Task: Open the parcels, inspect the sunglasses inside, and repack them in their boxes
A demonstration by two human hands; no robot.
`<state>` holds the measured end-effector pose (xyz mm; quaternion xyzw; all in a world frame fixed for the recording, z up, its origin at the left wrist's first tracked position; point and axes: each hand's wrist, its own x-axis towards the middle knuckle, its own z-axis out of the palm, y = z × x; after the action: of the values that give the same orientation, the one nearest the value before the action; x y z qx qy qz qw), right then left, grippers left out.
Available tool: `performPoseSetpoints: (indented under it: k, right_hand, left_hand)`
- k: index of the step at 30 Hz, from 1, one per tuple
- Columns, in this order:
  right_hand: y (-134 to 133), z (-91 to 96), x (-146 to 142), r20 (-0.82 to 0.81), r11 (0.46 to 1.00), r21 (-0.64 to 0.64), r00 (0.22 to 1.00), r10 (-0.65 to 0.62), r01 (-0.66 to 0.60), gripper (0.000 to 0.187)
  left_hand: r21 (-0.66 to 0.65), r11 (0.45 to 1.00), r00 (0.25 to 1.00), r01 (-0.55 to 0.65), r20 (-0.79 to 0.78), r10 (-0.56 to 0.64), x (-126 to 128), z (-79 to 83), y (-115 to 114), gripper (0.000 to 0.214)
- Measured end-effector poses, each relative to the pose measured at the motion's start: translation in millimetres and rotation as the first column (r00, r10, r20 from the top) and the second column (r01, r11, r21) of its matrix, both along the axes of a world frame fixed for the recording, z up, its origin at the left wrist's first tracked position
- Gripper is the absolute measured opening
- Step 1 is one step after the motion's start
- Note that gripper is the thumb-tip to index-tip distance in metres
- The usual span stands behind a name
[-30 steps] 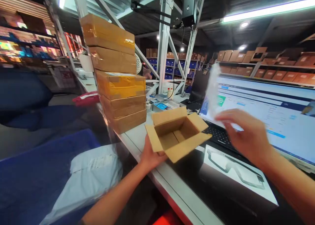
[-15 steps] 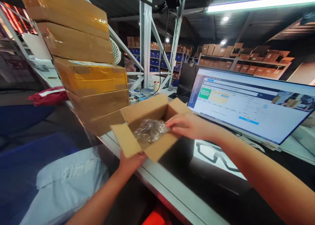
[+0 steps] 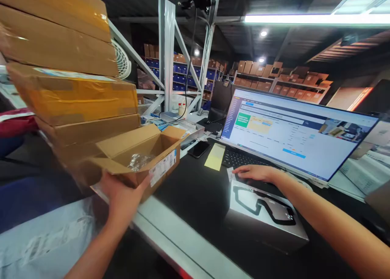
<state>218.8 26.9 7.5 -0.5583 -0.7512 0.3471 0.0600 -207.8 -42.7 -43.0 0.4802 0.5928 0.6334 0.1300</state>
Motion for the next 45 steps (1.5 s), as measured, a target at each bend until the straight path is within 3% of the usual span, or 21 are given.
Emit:
performPoseSetpoints:
  k: [1, 3, 5, 7, 9, 11, 13, 16, 20, 23, 27, 29, 31, 34, 36, 38, 42, 45]
  right_hand:
    - [2, -5.2, -3, -0.015, 0.999, -0.031, 1.0, 0.004, -0.004, 0.037]
    - [8, -13.8, -12, -0.036, 0.998, -0.064, 0.999, 0.003, -0.005, 0.033]
    - [16, -18.5, -18, -0.045, 0.999, -0.053, 0.999, -0.013, 0.01, 0.026]
    - [24, -17.1, -16, -0.051, 0.999, 0.01, 0.998, -0.044, 0.044, 0.019]
    - [28, -10.3, -2, -0.066, 0.989, 0.109, 0.994, -0.092, 0.098, 0.013]
    - [24, -2.5, 25, -0.098, 0.964, 0.203, 0.983, -0.153, 0.171, 0.013]
    - [8, 0.1, 60, -0.136, 0.931, 0.251, 0.962, -0.238, 0.265, 0.019]
    - [-33, -11.6, 114, -0.187, 0.877, 0.235, 0.905, -0.382, 0.419, 0.029]
    - [-94, -40.8, 171, -0.237, 0.771, 0.18, 0.788, -0.568, 0.611, 0.031]
    - [-127, -56.4, 207, -0.239, 0.668, 0.144, 0.681, -0.692, 0.73, 0.023]
    - [-146, -70.7, 244, -0.204, 0.469, 0.148, 0.491, -0.847, 0.871, 0.021]
    - [-149, -78.6, 254, -0.173, 0.374, 0.152, 0.397, -0.901, 0.915, 0.024]
    - [-148, -86.4, 257, -0.131, 0.325, 0.135, 0.342, -0.931, 0.936, 0.026]
    - [-145, -94.4, 255, -0.083, 0.344, 0.081, 0.35, -0.933, 0.935, 0.025]
    - [-144, -95.7, 253, -0.078, 0.38, 0.064, 0.384, -0.92, 0.923, 0.025]
    - [-145, -93.6, 254, -0.078, 0.405, 0.074, 0.411, -0.908, 0.911, 0.025]
    - [-150, -77.6, 256, -0.108, 0.433, 0.152, 0.451, -0.886, 0.888, 0.027]
    - [-150, -56.7, 240, -0.215, 0.543, 0.204, 0.578, -0.787, 0.815, 0.035]
  left_hand:
    - [0.054, 0.991, 0.985, -0.121, -0.117, 0.127, 0, -5.4, -1, 0.107]
    - [0.281, 0.903, 0.856, -0.324, -0.32, 0.406, 1, -20.2, -6, 0.115]
    - [0.524, 0.8, 0.749, -0.292, -0.395, 0.532, 5, -34.5, -15, 0.114]
    - [0.628, 0.774, 0.714, -0.077, -0.507, 0.482, 17, -42.1, -28, 0.108]
    - [0.506, 0.835, 0.732, 0.215, -0.649, 0.205, 38, -40.3, -39, 0.093]
    - [0.323, 0.833, 0.695, 0.45, -0.712, -0.1, 62, -31.8, -47, 0.08]
    - [0.176, 0.781, 0.613, 0.599, -0.728, -0.307, 85, -21.7, -49, 0.075]
    - [0.006, 0.686, 0.465, 0.728, -0.74, -0.486, 111, -10.4, -42, 0.076]
    - [-0.053, 0.576, 0.355, 0.816, -0.741, -0.57, 142, 7.1, -28, 0.079]
    - [-0.062, 0.51, 0.305, 0.858, -0.737, -0.603, 170, 34.0, -20, 0.068]
    - [-0.16, 0.468, 0.201, 0.869, -0.749, -0.631, 213, 73.1, -9, 0.057]
    - [-0.285, 0.46, 0.09, 0.841, -0.766, -0.637, 232, 83.0, -5, 0.069]
    - [-0.442, 0.49, -0.023, 0.751, -0.759, -0.651, 248, 84.8, -3, 0.088]
    - [-0.668, 0.512, -0.173, 0.54, -0.683, -0.709, 263, 78.6, -1, 0.106]
    - [-0.747, 0.505, -0.212, 0.432, -0.629, -0.748, 268, 73.4, 0, 0.107]
    - [-0.763, 0.509, -0.195, 0.398, -0.613, -0.766, 269, 68.7, 1, 0.105]
    - [-0.714, 0.52, -0.113, 0.469, -0.632, -0.767, 267, 61.1, 4, 0.099]
    - [-0.603, 0.575, -0.012, 0.553, -0.695, -0.719, 268, 59.0, 8, 0.095]
